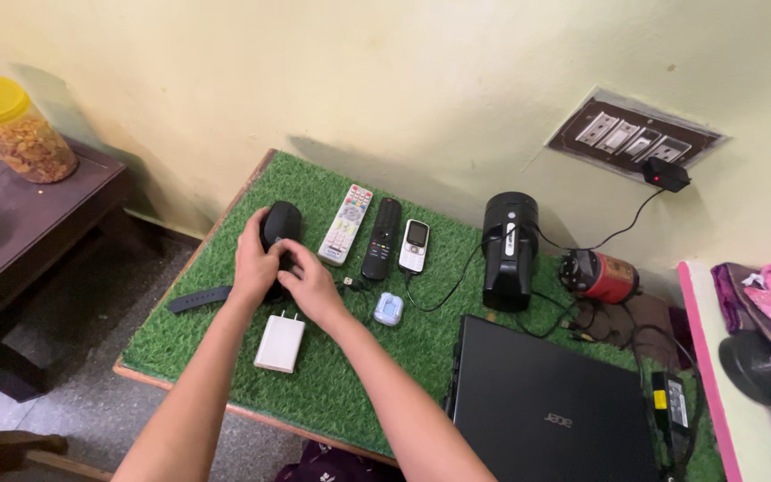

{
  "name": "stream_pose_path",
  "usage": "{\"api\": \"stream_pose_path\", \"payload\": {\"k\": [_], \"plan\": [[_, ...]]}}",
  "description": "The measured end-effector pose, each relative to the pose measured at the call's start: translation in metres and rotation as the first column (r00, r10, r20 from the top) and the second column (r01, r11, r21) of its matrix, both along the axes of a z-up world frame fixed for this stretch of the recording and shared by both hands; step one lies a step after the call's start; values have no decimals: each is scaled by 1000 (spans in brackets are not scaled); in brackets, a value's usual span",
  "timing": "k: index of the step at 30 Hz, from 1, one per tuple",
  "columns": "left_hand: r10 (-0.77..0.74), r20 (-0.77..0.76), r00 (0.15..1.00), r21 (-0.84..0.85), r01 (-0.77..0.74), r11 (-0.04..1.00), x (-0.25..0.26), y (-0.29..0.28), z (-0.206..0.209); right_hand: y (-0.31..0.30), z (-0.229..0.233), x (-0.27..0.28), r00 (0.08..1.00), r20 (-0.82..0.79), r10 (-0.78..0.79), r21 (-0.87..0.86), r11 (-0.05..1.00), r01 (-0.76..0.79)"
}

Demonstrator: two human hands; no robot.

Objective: The person plugs a power adapter into a wall socket and connects a charging cable to a smartwatch on a table. The person then unplugs the adapter and repeats the process with a different adapter and cable.

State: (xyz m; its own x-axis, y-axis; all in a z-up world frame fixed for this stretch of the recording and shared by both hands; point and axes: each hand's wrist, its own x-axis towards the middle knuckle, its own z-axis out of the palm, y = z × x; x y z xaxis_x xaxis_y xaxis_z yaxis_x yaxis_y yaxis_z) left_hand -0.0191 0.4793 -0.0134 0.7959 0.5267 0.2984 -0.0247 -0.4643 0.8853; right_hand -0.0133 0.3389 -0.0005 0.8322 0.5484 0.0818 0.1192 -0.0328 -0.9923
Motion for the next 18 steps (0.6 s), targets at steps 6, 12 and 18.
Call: {"api": "stream_pose_path", "payload": {"k": [6,12,18], "plan": [[121,40,992,121,-125,985,4,-4,-13,-19,3,-17,830,519,203,-414,910,36],[139,82,987,122,-149,981,3,-4,-20,-24,4,-19,796,535,284,-491,871,20],[97,76,992,172,-109,979,-2,-4,-15,-30,8,-23,715,618,327,-526,847,68]]}}
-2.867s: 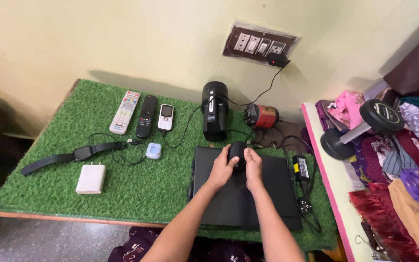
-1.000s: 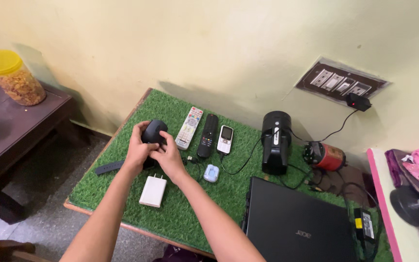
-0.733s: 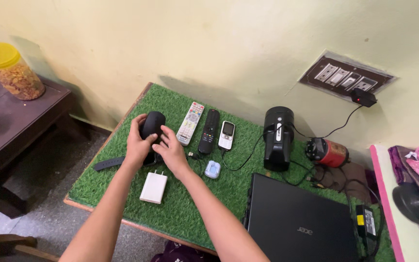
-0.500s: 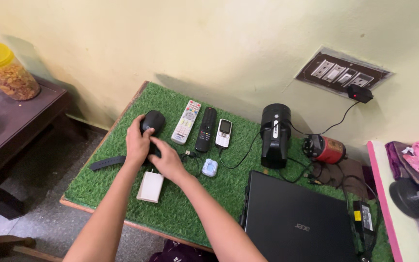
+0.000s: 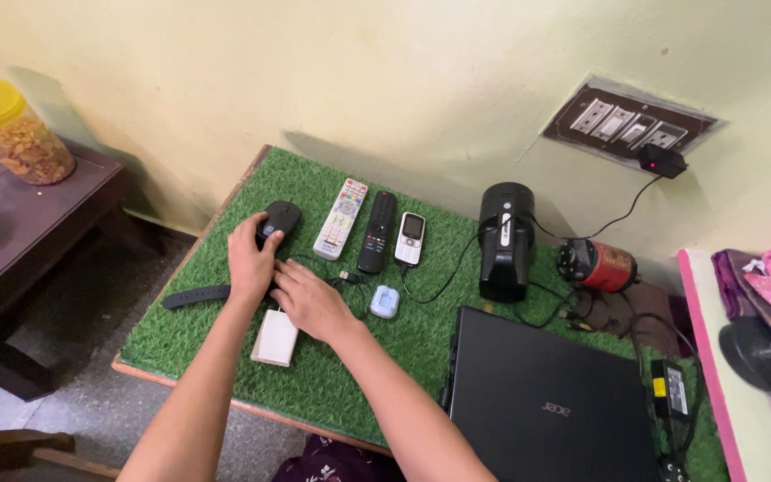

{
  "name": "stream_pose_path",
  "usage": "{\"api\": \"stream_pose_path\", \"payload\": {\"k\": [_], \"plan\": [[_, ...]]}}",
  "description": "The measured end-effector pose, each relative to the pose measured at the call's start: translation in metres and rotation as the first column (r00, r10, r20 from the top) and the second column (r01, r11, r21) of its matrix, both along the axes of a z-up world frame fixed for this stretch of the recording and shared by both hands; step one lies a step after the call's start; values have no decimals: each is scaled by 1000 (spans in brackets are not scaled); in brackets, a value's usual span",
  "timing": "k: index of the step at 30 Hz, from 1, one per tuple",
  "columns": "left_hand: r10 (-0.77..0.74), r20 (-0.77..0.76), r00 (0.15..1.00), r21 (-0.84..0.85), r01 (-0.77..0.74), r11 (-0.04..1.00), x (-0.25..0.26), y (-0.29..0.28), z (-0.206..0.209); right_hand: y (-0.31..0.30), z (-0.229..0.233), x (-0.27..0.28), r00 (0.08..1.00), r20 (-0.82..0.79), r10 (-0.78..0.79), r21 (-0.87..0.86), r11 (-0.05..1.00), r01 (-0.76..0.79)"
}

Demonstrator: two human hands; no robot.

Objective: The person plugs a power adapter into a wall socket and connects a charging cable to a smartwatch on a table. The person then unplugs the adapter and repeats the process with a different adapter and cable.

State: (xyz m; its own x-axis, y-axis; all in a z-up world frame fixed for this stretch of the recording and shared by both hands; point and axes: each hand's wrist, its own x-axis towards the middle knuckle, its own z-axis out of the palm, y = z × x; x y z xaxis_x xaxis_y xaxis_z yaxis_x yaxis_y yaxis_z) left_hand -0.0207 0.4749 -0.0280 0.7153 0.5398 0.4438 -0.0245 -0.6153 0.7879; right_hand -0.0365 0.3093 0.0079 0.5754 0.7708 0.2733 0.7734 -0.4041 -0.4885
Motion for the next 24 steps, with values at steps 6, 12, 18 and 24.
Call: {"api": "stream_pose_path", "payload": {"k": [6,12,18,24], "plan": [[12,-21,1000,1,-11,1000,-5,-7,5,-3,-8,-1,998,68,-1,45,999,-2],[23,3,1000,39,-23,999,-8,-10,12,-4,-14,0,994,106,-5,63,998,-2],[44,-32,999,16,-44,999,-9,-13,18,-5,-11,3,997,70,13,58,998,-17],[44,-16,999,36,-43,998,-12,-16,19,-27,-2,6,998,14,55,19,998,-55]]}}
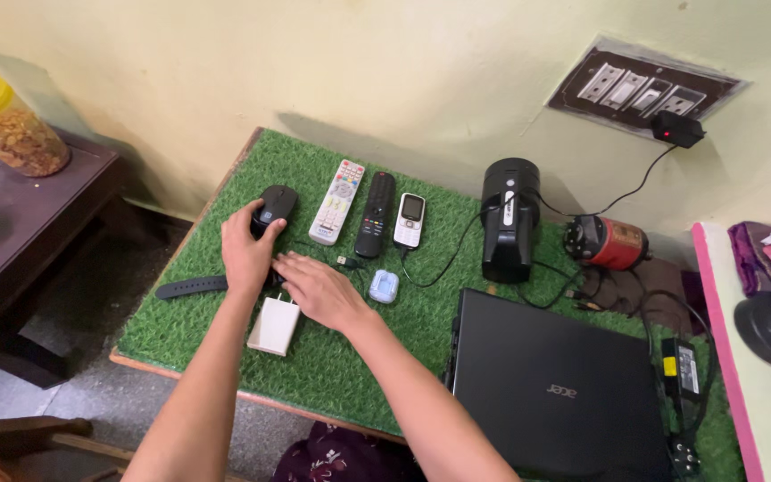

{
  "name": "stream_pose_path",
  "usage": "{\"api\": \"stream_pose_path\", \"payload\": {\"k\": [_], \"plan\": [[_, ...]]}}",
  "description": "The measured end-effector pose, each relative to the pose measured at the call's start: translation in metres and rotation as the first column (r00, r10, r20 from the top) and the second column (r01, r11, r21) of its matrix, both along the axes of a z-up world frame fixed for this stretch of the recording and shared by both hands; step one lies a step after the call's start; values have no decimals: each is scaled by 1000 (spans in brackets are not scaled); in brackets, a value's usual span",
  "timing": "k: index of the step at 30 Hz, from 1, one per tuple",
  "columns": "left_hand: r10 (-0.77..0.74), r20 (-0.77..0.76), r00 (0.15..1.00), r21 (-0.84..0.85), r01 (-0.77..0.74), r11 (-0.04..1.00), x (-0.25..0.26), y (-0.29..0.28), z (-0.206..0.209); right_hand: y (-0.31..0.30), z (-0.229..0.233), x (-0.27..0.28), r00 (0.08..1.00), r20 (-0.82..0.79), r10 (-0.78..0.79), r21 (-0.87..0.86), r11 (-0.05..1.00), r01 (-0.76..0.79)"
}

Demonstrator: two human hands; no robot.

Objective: The person plugs a power adapter into a wall socket and connects a charging cable to a smartwatch on a table. The person then unplugs the adapter and repeats the process with a different adapter and cable.

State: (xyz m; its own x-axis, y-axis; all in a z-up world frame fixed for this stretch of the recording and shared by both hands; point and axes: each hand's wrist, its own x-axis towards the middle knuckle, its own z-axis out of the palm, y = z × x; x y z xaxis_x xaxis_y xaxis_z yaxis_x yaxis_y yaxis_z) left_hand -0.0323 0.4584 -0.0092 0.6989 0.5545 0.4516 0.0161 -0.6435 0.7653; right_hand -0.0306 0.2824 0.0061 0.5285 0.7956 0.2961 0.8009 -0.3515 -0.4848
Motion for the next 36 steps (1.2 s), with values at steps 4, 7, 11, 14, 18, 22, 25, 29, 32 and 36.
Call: {"api": "stream_pose_path", "payload": {"k": [4,7,11,14,18,22,25,29,32,36], "plan": [[-8,-13,1000,29,8,1000,2,2,-1,-25,5,8,944,320,73,-96,994,-45],[-5,-92,996,38,8,999,7,-3,2,-44,12,18,936,348,58,-166,986,0],[37,-147,988,91,-24,996,19,-22,13,-67,30,33,927,374,-39,-185,976,116],[9,-163,987,191,23,981,31,-48,17,-82,43,47,909,398,-121,-207,954,218],[-41,-286,957,338,141,931,57,-90,29,-103,63,68,875,435,-215,-227,913,338],[-215,-253,943,352,297,888,80,-142,47,-141,80,81,844,418,-335,-220,865,452],[-299,-257,919,317,372,873,96,-182,66,-166,93,99,746,551,-373,-223,796,563],[-395,-263,880,317,465,826,117,-231,96,-210,112,125,665,574,-479,-162,729,665],[-440,-252,862,294,501,814,129,-267,114,-250,126,137,655,489,-576,-145,687,712],[-490,-192,850,362,525,770,144,-314,129,-305,142,149,599,485,-637,-46,666,745]]}}
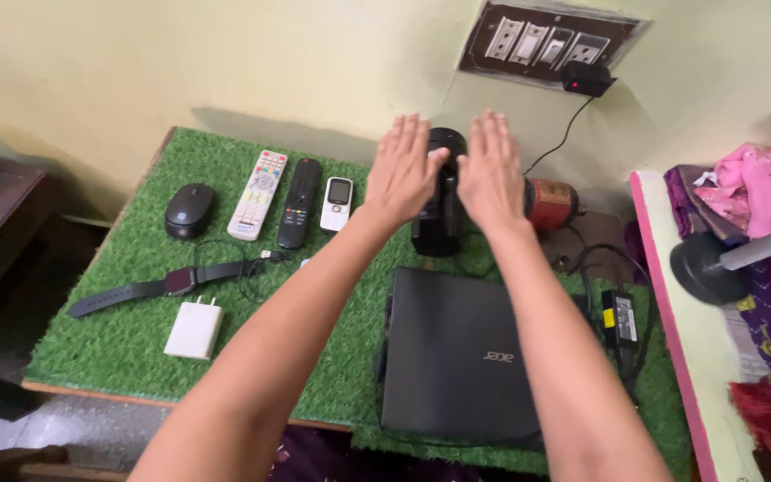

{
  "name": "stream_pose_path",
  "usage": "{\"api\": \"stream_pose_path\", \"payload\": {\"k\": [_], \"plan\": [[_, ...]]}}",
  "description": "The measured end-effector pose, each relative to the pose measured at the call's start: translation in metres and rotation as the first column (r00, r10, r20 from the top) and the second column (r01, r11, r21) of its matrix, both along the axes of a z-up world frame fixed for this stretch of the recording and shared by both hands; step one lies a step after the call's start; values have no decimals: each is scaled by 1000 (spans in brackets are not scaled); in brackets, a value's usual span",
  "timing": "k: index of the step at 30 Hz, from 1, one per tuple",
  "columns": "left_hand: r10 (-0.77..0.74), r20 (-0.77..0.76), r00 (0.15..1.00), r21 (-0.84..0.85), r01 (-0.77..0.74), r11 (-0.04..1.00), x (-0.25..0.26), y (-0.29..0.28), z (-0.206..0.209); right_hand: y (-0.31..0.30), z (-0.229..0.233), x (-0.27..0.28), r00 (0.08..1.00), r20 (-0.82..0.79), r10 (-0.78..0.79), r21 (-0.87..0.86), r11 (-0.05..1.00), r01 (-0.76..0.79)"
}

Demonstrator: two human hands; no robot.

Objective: The person plugs a power adapter into a wall socket and connects a charging cable to a smartwatch on a table. The person then unplugs the adapter and repeats the process with a different adapter and cable.

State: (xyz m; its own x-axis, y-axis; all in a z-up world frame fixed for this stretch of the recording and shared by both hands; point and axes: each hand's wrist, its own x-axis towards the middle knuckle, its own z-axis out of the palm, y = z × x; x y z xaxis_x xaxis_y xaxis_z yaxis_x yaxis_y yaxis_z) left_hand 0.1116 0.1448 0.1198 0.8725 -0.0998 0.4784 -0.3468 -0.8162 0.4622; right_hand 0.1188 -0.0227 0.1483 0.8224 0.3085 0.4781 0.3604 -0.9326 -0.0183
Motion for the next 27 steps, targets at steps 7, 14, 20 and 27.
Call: {"api": "stream_pose_path", "payload": {"k": [7,14,20,27], "plan": [[-23,106,994,97,13,995,34,-57,14,-58,13,18,999,42,-7,58,998,4],[-71,45,996,191,61,980,76,-84,17,-71,17,46,1000,3,-23,83,996,22],[-73,-2,997,249,71,966,106,-98,18,-80,18,81,999,10,-46,1,999,46],[-74,6,997,252,70,965,135,-110,18,-89,16,116,997,39,-60,-32,998,62]]}}
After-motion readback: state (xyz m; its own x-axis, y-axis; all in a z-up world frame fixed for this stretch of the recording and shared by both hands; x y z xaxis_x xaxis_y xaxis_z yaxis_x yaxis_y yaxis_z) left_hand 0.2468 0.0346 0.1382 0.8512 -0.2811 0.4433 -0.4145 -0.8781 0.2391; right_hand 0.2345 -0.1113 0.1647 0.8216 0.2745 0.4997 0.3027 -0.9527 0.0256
